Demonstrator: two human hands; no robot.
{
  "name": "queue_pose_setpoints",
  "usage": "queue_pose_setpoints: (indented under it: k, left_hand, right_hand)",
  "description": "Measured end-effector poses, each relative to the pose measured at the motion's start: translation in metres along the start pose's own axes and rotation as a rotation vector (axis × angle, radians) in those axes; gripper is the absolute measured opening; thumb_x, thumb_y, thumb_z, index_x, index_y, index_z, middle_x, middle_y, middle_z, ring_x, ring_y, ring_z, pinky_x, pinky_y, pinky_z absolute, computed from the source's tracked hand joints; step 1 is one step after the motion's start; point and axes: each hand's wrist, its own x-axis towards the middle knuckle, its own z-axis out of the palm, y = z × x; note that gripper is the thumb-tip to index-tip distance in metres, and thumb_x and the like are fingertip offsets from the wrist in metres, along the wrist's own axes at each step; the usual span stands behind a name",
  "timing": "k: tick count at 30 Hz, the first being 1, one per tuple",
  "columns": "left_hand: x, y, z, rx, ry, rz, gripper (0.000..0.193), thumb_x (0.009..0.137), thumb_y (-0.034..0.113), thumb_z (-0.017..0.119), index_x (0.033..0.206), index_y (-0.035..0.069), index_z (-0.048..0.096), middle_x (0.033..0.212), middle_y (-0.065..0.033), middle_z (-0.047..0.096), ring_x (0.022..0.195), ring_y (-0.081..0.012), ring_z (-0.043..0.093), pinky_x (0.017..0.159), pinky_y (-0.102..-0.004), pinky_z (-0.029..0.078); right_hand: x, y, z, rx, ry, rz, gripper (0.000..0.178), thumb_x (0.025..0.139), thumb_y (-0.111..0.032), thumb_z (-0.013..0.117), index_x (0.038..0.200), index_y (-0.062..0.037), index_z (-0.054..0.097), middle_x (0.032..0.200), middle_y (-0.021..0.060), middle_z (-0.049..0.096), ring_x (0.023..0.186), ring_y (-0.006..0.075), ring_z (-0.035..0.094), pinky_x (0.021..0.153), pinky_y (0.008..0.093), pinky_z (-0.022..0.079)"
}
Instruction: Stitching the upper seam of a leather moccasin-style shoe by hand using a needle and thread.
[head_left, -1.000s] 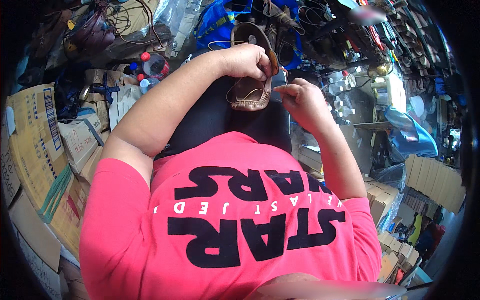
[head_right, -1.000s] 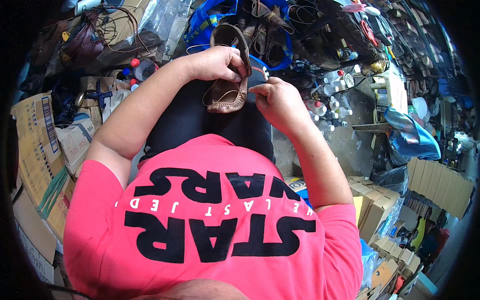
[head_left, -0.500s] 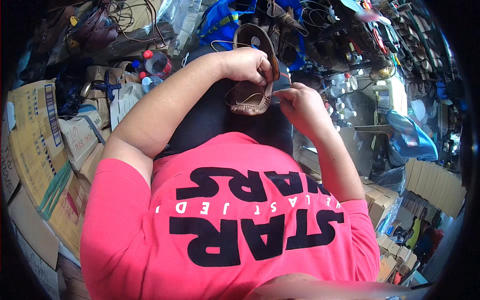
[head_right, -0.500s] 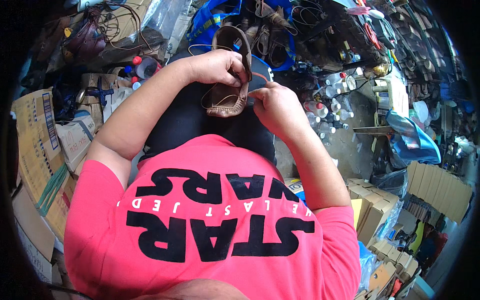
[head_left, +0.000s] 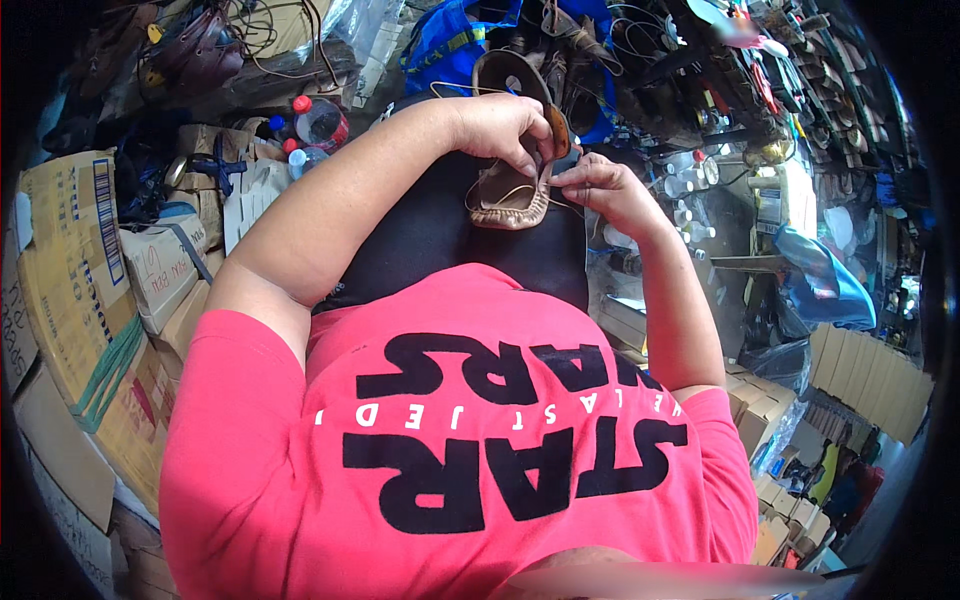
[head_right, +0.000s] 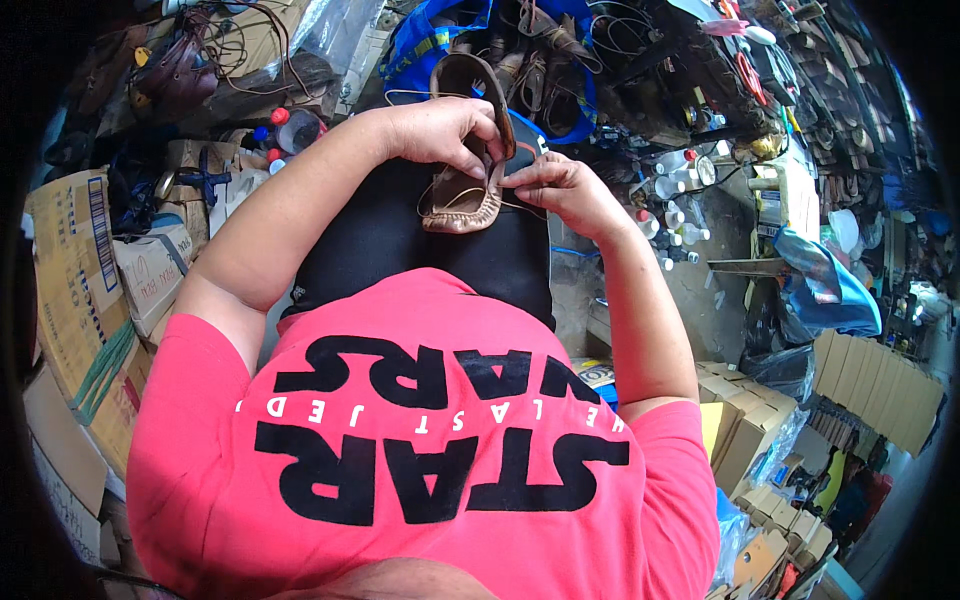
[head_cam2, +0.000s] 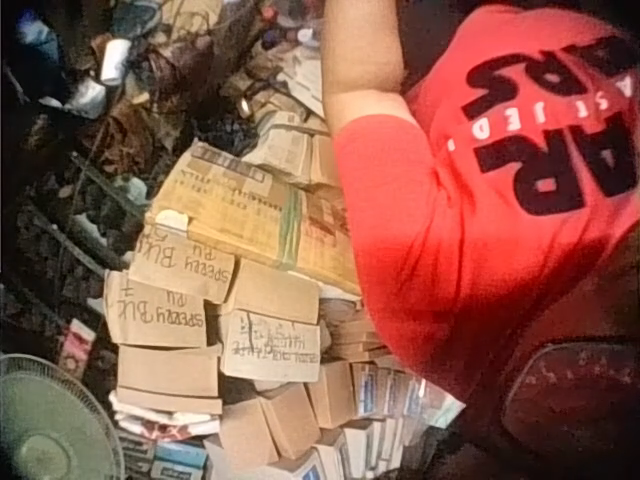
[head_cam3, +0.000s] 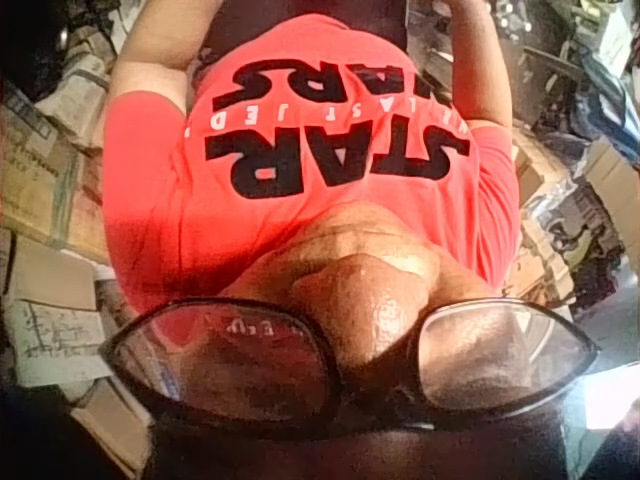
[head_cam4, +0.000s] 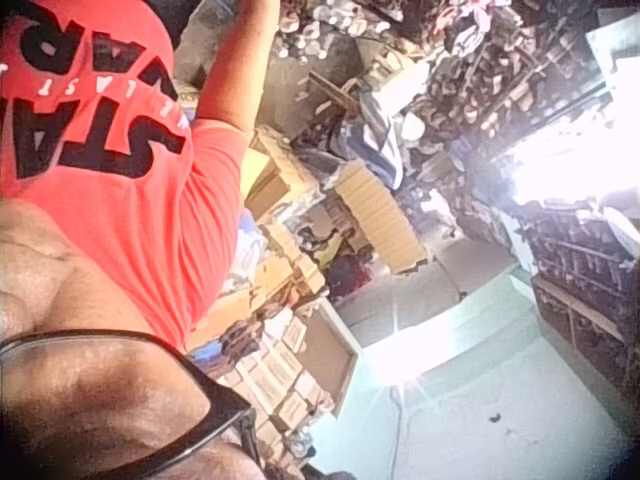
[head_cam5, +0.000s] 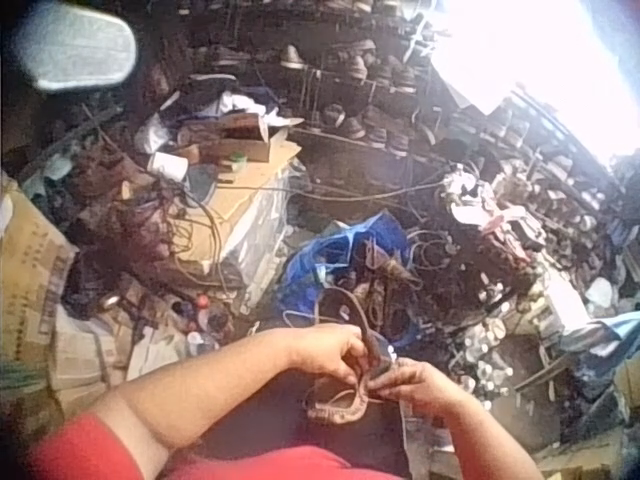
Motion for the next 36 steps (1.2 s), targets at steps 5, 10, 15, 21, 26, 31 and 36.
queue_pose_setpoints:
  k: [5, 10, 15, 21, 26, 31, 36]
  left_hand:
    - [0.001, -0.001, 0.002, -0.001, 0.028, -0.015, 0.030, 0.070, 0.018, 0.079, 0.098, 0.008, 0.072, 0.105, -0.0100, 0.060, 0.104, -0.0269, 0.057, 0.092, -0.0349, 0.046]
    - [-0.008, 0.006, -0.016, 0.072, 0.238, 0.047, 0.027, 0.068, 0.020, 0.079, 0.091, 0.007, 0.072, 0.090, -0.0103, 0.063, 0.097, -0.0248, 0.060, 0.086, -0.0352, 0.047]
    - [-0.075, -0.049, -0.094, 0.277, 0.830, -0.427, 0.020, 0.077, 0.010, 0.062, 0.093, 0.002, 0.070, 0.090, -0.0174, 0.070, 0.083, -0.0263, 0.068, 0.076, -0.0367, 0.053]
    - [-0.048, 0.019, -0.030, 0.213, 0.435, -0.019, 0.031, 0.073, 0.025, 0.077, 0.098, 0.008, 0.070, 0.100, -0.0107, 0.063, 0.097, -0.0271, 0.061, 0.088, -0.0359, 0.048]
    - [-0.018, 0.021, 0.009, 0.115, 0.415, -0.019, 0.032, 0.067, 0.028, 0.080, 0.089, 0.009, 0.068, 0.100, -0.0095, 0.062, 0.095, -0.0280, 0.061, 0.085, -0.0366, 0.049]
    - [-0.012, 0.014, 0.007, 0.162, 0.386, -0.003, 0.032, 0.066, 0.028, 0.081, 0.088, 0.009, 0.067, 0.104, -0.0081, 0.061, 0.095, -0.0274, 0.061, 0.084, -0.0368, 0.050]
    - [-0.004, 0.021, -0.001, 0.121, 0.220, -0.079, 0.030, 0.066, 0.025, 0.081, 0.088, 0.009, 0.068, 0.100, -0.0083, 0.060, 0.092, -0.0279, 0.061, 0.082, -0.0361, 0.049]
  right_hand:
    - [0.005, -0.001, 0.002, -0.032, -0.009, -0.066, 0.021, 0.082, 0.003, 0.069, 0.100, -0.0068, 0.074, 0.092, -0.0013, 0.059, 0.085, 0.0079, 0.057, 0.075, 0.0227, 0.047]
    - [-0.005, -0.015, 0.020, -0.188, 0.162, -0.123, 0.016, 0.080, -0.003, 0.073, 0.095, -0.0090, 0.074, 0.085, 0.0018, 0.061, 0.077, 0.0136, 0.061, 0.068, 0.0261, 0.050]
    - [-0.013, -0.041, 0.017, -0.684, 0.224, -0.347, 0.020, 0.075, -0.003, 0.072, 0.091, -0.0141, 0.075, 0.080, 0.0063, 0.059, 0.071, 0.0227, 0.061, 0.064, 0.0319, 0.049]
    - [-0.002, -0.056, 0.017, -0.782, 0.139, -0.352, 0.017, 0.075, -0.007, 0.073, 0.091, -0.0133, 0.074, 0.079, 0.0075, 0.058, 0.073, 0.0240, 0.060, 0.064, 0.0329, 0.048]
    - [-0.005, -0.038, 0.016, -0.493, 0.151, -0.180, 0.019, 0.073, -0.006, 0.073, 0.092, -0.0087, 0.073, 0.079, 0.0104, 0.063, 0.072, 0.0220, 0.063, 0.068, 0.0327, 0.051]
    - [-0.016, -0.046, 0.022, -0.594, 0.199, -0.161, 0.017, 0.076, -0.005, 0.073, 0.093, -0.0082, 0.073, 0.079, 0.0078, 0.061, 0.073, 0.0192, 0.062, 0.067, 0.0316, 0.050]
    - [-0.010, -0.051, 0.023, -0.696, 0.189, -0.168, 0.020, 0.072, -0.003, 0.072, 0.091, -0.0096, 0.074, 0.085, 0.0106, 0.064, 0.076, 0.0262, 0.066, 0.070, 0.0344, 0.053]
